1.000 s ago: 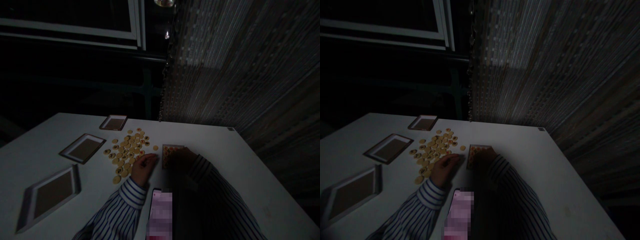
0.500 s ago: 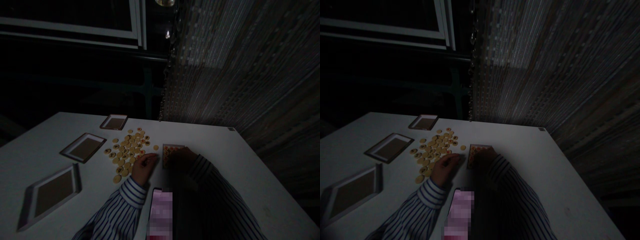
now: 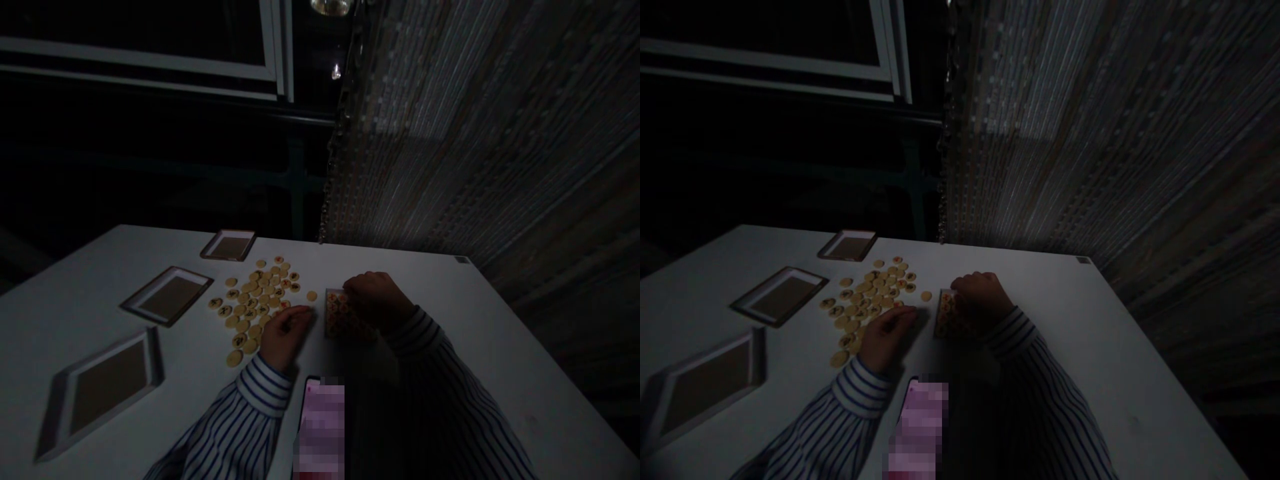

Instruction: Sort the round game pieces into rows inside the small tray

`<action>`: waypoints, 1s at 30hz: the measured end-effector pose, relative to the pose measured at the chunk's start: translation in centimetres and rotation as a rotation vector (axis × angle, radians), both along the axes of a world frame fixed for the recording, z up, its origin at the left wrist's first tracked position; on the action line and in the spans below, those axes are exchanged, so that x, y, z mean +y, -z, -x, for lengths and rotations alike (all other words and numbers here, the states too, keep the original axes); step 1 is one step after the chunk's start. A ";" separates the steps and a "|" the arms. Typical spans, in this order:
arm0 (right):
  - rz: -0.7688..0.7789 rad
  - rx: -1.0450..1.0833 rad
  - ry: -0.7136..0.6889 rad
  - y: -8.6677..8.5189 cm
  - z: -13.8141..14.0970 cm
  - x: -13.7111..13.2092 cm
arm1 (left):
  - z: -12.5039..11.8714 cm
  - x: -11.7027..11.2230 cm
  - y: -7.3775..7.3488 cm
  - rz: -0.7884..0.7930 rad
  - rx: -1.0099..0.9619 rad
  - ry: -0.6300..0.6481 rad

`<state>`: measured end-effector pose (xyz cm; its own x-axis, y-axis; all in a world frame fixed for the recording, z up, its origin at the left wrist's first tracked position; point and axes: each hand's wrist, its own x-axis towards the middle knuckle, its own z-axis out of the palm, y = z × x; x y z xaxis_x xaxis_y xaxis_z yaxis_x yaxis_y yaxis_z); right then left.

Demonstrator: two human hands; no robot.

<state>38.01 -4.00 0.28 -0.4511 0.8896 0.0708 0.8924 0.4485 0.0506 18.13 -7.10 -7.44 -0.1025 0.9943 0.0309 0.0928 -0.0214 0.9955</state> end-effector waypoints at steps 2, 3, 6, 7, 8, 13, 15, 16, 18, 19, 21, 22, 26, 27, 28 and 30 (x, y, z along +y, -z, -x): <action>-0.018 0.036 -0.003 0.1 0.2 0.0 | -0.1 -0.1 0.1 -0.026 0.038 0.028; -0.026 0.050 -0.007 0.1 0.3 -0.1 | -0.1 -0.2 0.3 -0.049 0.070 0.047; -0.027 0.055 -0.020 0.3 0.5 -0.1 | -0.2 -0.4 0.9 -0.132 0.190 0.134; -0.018 0.043 -0.028 0.4 0.6 -0.1 | -0.3 -0.4 1.0 -0.154 0.227 0.174; -0.008 0.027 -0.037 0.5 0.6 0.0 | -0.3 -0.5 1.2 -0.169 0.266 0.218; 0.007 -0.020 -0.070 0.7 1.0 0.0 | -0.2 -0.6 1.1 -0.236 0.384 0.293; -0.002 -0.014 -0.073 0.7 1.2 -0.2 | 0.2 -0.4 1.0 -0.253 0.432 0.259; -0.005 -0.011 -0.076 0.7 1.3 -0.3 | 0.5 -0.3 0.9 -0.258 0.456 0.230; -0.006 -0.006 -0.080 0.6 1.5 -0.4 | 1.3 0.1 0.8 -0.260 0.503 0.144; -0.001 -0.007 -0.079 0.7 1.6 -0.4 | 1.8 0.4 0.8 -0.258 0.526 0.091; 0.013 -0.014 -0.068 0.7 1.7 -0.4 | 2.9 0.9 0.8 -0.262 0.595 -0.023; 0.018 -0.015 -0.065 0.7 1.8 -0.4 | 3.4 1.2 0.8 -0.268 0.641 -0.058; 0.032 -0.008 -0.092 0.8 1.9 -0.2 | 5.3 1.8 0.6 -0.258 0.874 -0.158; 0.034 -0.007 -0.100 0.9 1.9 -0.2 | 5.6 1.9 0.5 -0.235 0.935 -0.177; 0.035 -0.010 -0.103 0.9 1.9 -0.2 | 5.8 1.9 0.4 -0.204 0.990 -0.196; 0.035 -0.017 -0.104 1.0 1.9 -0.2 | 5.9 1.9 0.2 -0.136 1.073 -0.234</action>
<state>36.10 -4.16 -0.75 -0.5418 0.8399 0.0322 0.8402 0.5402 0.0479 12.20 -5.25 -7.65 -0.1418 0.9353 0.3242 0.9225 0.0061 0.3860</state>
